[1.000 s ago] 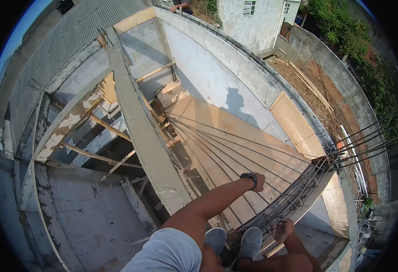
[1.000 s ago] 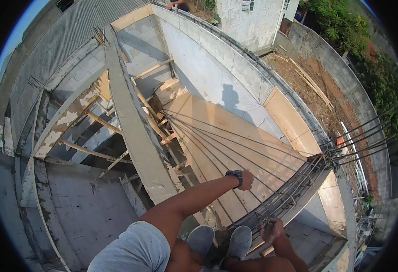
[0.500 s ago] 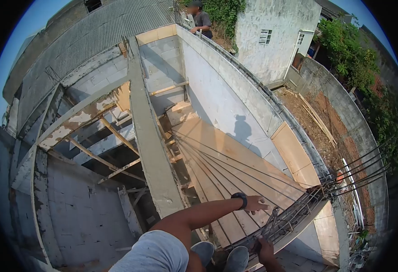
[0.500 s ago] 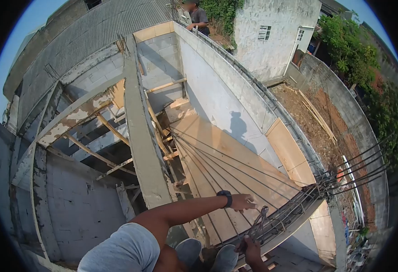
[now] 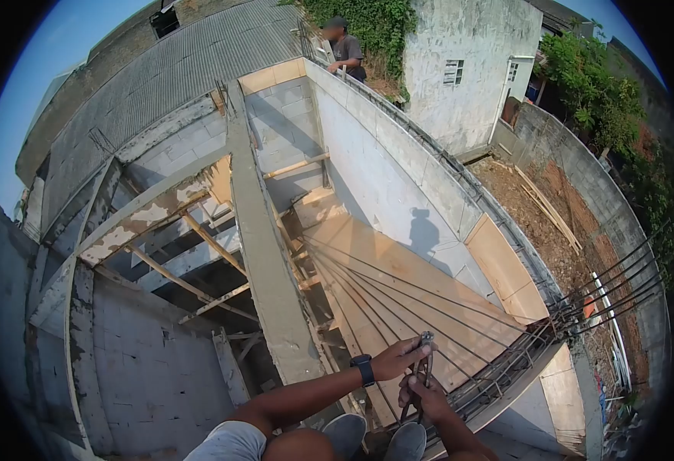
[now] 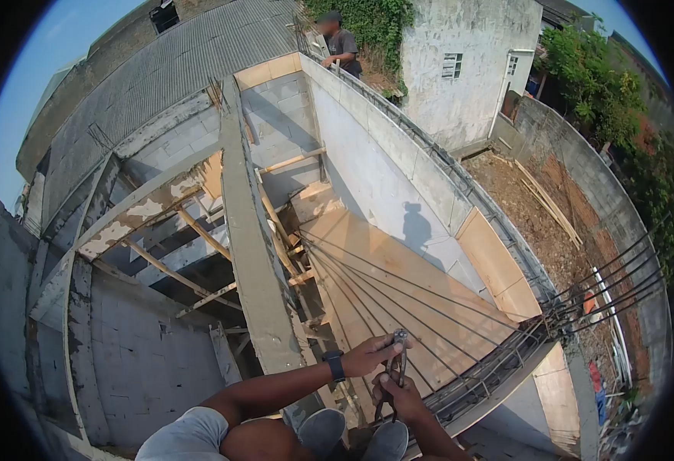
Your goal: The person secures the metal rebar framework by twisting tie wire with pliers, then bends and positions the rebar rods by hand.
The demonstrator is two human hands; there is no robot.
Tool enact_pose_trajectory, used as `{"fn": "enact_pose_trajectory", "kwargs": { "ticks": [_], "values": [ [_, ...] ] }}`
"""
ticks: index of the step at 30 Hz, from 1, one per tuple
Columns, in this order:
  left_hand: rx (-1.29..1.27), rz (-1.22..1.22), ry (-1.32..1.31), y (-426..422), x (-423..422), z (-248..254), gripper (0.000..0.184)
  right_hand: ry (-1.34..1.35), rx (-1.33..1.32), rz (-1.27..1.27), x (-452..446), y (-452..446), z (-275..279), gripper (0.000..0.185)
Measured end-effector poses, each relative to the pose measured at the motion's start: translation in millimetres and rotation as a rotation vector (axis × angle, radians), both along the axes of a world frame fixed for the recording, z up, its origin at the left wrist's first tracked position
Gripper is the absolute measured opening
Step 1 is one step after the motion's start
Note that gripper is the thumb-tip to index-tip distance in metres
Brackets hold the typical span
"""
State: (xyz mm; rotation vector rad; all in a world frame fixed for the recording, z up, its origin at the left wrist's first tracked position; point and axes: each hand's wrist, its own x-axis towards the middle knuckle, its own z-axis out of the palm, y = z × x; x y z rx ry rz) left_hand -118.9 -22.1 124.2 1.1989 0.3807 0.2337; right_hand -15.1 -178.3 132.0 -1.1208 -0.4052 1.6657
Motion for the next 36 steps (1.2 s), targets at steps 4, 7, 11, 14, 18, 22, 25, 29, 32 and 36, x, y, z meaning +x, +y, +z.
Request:
{"fn": "enact_pose_trajectory", "kwargs": {
  "ticks": [4, 7, 11, 14, 18, 22, 25, 29, 32, 36],
  "values": [
    [0.181, 0.021, 0.018, -2, -22, -6, 0.031, 0.07, -0.103, -0.004, 2, -6, 13, 0.037],
    [0.394, 0.085, 0.172, 0, -27, 6, 0.032, -0.254, -0.168, -0.041, -2, -10, 20, 0.04],
    [0.435, 0.138, 0.329, -3, -27, 7, 0.032, -1.009, -0.207, 0.031, 16, -14, -2, 0.033],
    [0.046, 0.064, 0.424, -12, -27, -4, 0.029, -1.627, -0.24, 0.075, 24, -16, -3, 0.018],
    [-0.046, 0.03, 0.459, -26, -28, -29, 0.026, -1.56, -0.312, 0.275, 32, -34, -27, 0.024],
    [-0.033, -0.021, 0.444, -41, -29, -56, 0.028, -1.03, -0.443, 0.335, 28, -35, -12, 0.032],
    [0.116, -0.028, 0.484, -44, -31, -72, 0.025, -0.88, -0.384, 0.275, 21, -51, -37, 0.036],
    [-0.424, 0.005, 0.342, -34, -29, -38, 0.025, -0.701, -0.348, 0.223, 21, -64, -62, 0.038],
    [0.287, -0.011, 0.133, -28, -27, -4, 0.026, -0.673, -0.326, 0.255, 18, -56, -31, 0.037],
    [-0.147, 0.361, 0.17, -7, -21, -48, 0.027, -0.739, -0.313, 0.296, 17, -55, -32, 0.036]
  ]
}}
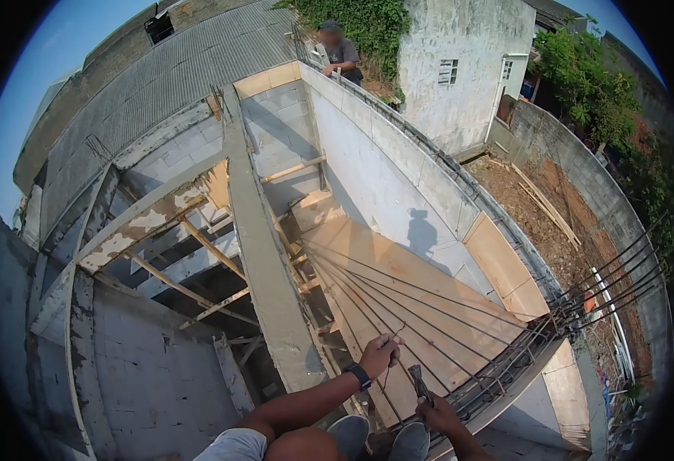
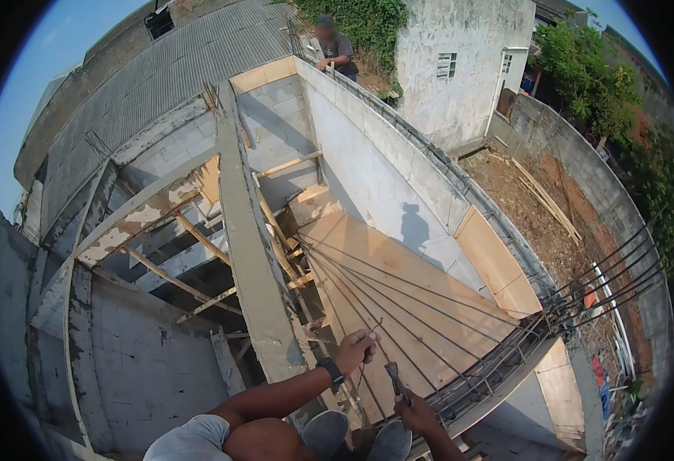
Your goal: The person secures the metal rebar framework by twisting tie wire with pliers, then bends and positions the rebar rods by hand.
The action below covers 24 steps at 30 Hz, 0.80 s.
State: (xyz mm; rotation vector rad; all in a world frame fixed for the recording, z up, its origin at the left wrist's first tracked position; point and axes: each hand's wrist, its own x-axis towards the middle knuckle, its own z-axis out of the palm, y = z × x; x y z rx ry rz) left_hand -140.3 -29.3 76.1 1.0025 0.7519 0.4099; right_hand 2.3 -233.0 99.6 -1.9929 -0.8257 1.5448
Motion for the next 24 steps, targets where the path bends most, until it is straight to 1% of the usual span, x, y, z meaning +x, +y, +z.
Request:
{"fn": "enact_pose_trajectory", "kwargs": {
  "ticks": [2, 3, 5, 6, 9, 12, 15, 18, 20, 24],
  "values": [
    [-0.042, -0.076, 0.063, 17, -5, 5, 0.028, -0.084, 0.083, -0.1, -5, -11, -22, 0.035],
    [-0.07, -0.161, 0.038, 16, -6, 8, 0.028, -0.124, 0.126, -0.152, -10, -11, -22, 0.034],
    [-0.131, -0.331, -0.016, 1, -4, 13, 0.028, -0.072, 0.302, -0.359, -8, -10, -19, 0.03],
    [-0.117, -0.397, -0.016, -7, -3, 20, 0.028, -0.046, 0.393, -0.461, -7, -3, -11, 0.028],
    [-0.175, -0.556, -0.036, -28, -1, 12, 0.03, 0.267, 0.5, -0.72, 6, 24, 19, 0.024],
    [-0.168, -0.635, -0.024, -38, -2, 9, 0.031, 0.299, 0.455, -0.628, 15, 34, 43, 0.022],
    [-0.198, -0.671, -0.012, -42, -4, 1, 0.032, 0.131, 0.408, -0.473, 16, 27, 30, 0.025],
    [-0.243, -0.669, -0.018, -46, -8, -5, 0.032, 0.051, 0.428, -0.417, 11, 28, 28, 0.027],
    [-0.243, -0.664, -0.007, -47, -9, -7, 0.031, 0.051, 0.411, -0.409, 11, 28, 26, 0.027],
    [-0.289, -0.631, 0.05, -46, -9, 2, 0.029, -0.035, 0.404, -0.416, 9, 29, 26, 0.027]
  ]
}}
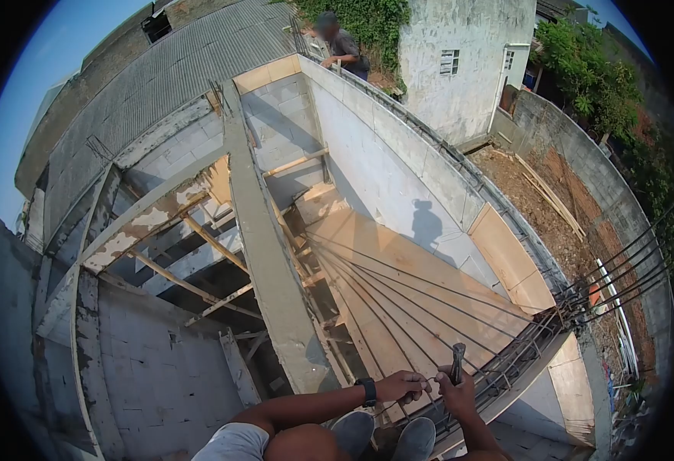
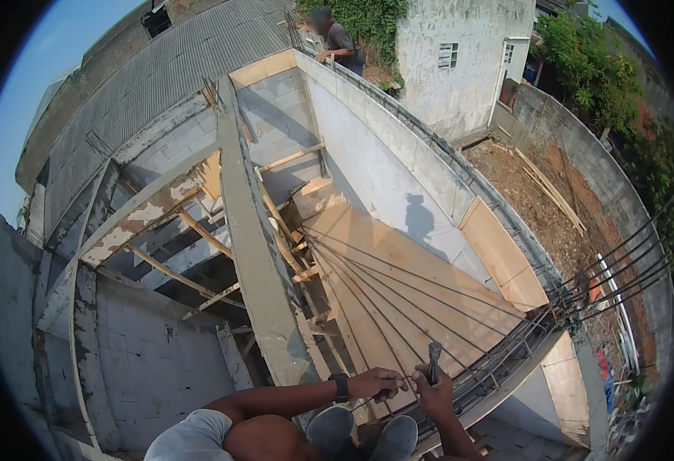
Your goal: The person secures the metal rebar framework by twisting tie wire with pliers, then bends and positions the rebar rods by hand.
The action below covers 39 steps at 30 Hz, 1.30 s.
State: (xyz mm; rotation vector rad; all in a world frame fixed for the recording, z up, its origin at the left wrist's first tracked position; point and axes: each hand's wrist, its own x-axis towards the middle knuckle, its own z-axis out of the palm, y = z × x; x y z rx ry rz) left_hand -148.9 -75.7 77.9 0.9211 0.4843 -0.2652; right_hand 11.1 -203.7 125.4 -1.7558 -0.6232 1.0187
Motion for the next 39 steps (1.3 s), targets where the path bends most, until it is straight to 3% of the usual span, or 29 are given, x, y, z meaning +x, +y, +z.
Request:
{"fn": "enact_pose_trajectory", "kwargs": {
  "ticks": [5, 8, 14, 20, 26, 30, 36, 39],
  "values": [
    [-0.017, 0.058, 0.077, -3, 1, 5, 0.028, 0.105, -0.07, 0.106, 7, -6, -1, 0.026],
    [0.097, 0.112, 0.084, -5, 5, 14, 0.027, 0.091, -0.063, 0.137, 5, -9, -8, 0.026],
    [0.438, 0.181, -0.172, -9, 6, 1, 0.027, 0.096, -0.05, 0.198, 1, -6, 8, 0.024],
    [0.168, -0.02, -0.005, 9, -2, 17, 0.026, 0.084, -0.041, 0.312, 4, -4, 12, 0.025],
    [0.669, 0.139, -0.258, 1, 1, 8, 0.027, 0.231, -0.103, 0.138, 0, -6, -7, 0.025],
    [0.767, 0.12, -0.245, 6, 4, 17, 0.026, 0.341, -0.112, 0.026, -4, -4, -3, 0.024],
    [0.788, 0.113, -0.259, 12, -2, 13, 0.026, 0.069, -0.133, 0.259, 1, -12, -8, 0.026],
    [0.839, 0.129, -0.193, 16, -3, 12, 0.027, -0.087, -0.265, 0.38, 9, -14, -9, 0.029]
  ]
}}
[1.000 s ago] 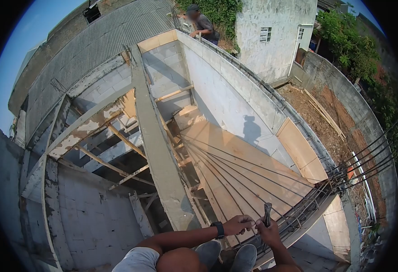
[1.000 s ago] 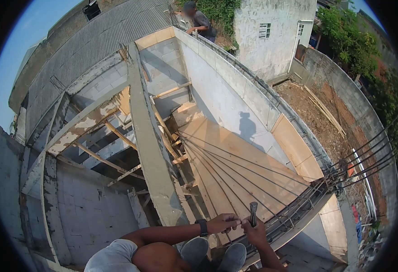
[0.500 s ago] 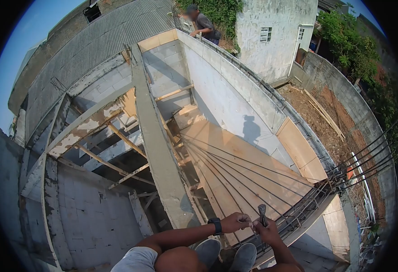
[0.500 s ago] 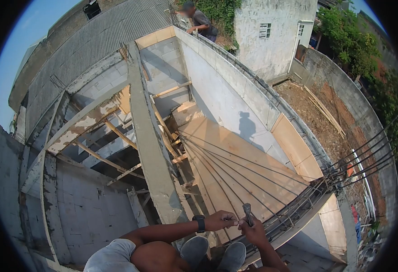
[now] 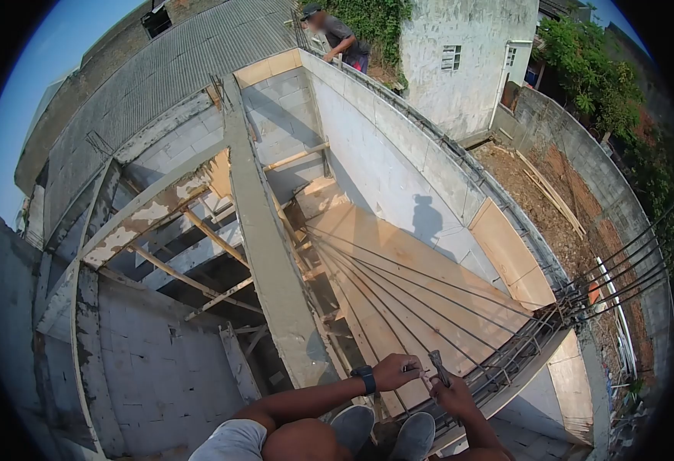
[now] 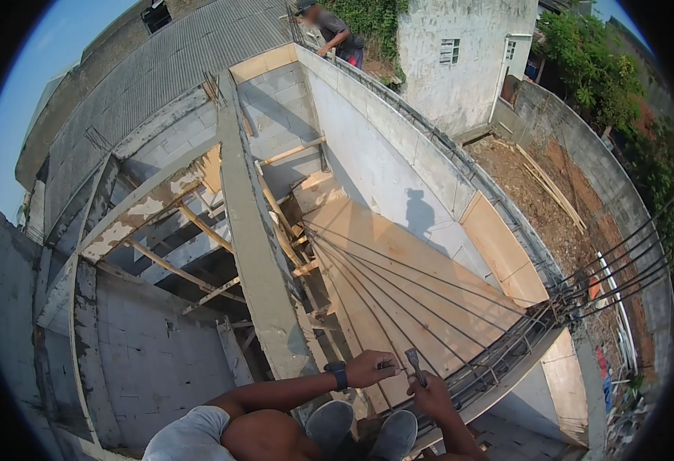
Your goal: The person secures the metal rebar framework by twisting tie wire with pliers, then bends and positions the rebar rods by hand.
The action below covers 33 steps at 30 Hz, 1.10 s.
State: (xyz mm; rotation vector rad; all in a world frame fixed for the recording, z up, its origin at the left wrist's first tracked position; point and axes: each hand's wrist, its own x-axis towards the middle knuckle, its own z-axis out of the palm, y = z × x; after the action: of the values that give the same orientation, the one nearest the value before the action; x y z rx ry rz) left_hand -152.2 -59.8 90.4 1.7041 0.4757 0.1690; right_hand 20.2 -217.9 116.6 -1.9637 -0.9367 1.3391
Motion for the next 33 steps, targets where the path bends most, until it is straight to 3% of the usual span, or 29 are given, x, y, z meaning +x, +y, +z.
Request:
{"fn": "enact_pose_trajectory", "kwargs": {
  "ticks": [9, 12, 15, 18, 26, 30, 33],
  "values": [
    [-0.064, 0.052, 0.058, 0, -2, -9, 0.024, 0.213, -0.099, -0.165, -3, -6, -7, 0.037],
    [-0.156, 0.06, 0.069, -1, -2, -18, 0.022, 0.142, -0.055, -0.122, -8, -15, -24, 0.04],
    [-0.21, 0.052, 0.096, -2, -1, -29, 0.024, -0.225, 0.006, 0.099, -7, -18, -19, 0.039],
    [-0.195, 0.049, 0.153, -4, -3, -36, 0.024, -0.288, -0.106, 0.15, -9, -12, 1, 0.038],
    [-0.213, -0.135, 0.21, -7, -6, -31, 0.024, -0.411, 0.026, 0.094, -15, -7, 16, 0.024],
    [-0.208, -0.032, 0.207, -7, -6, -41, 0.025, -0.512, 0.006, 0.23, -3, -11, -3, 0.027],
    [-0.15, 0.048, 0.212, 6, -7, -37, 0.026, -0.404, -0.189, 0.249, 7, -12, -12, 0.032]
  ]
}}
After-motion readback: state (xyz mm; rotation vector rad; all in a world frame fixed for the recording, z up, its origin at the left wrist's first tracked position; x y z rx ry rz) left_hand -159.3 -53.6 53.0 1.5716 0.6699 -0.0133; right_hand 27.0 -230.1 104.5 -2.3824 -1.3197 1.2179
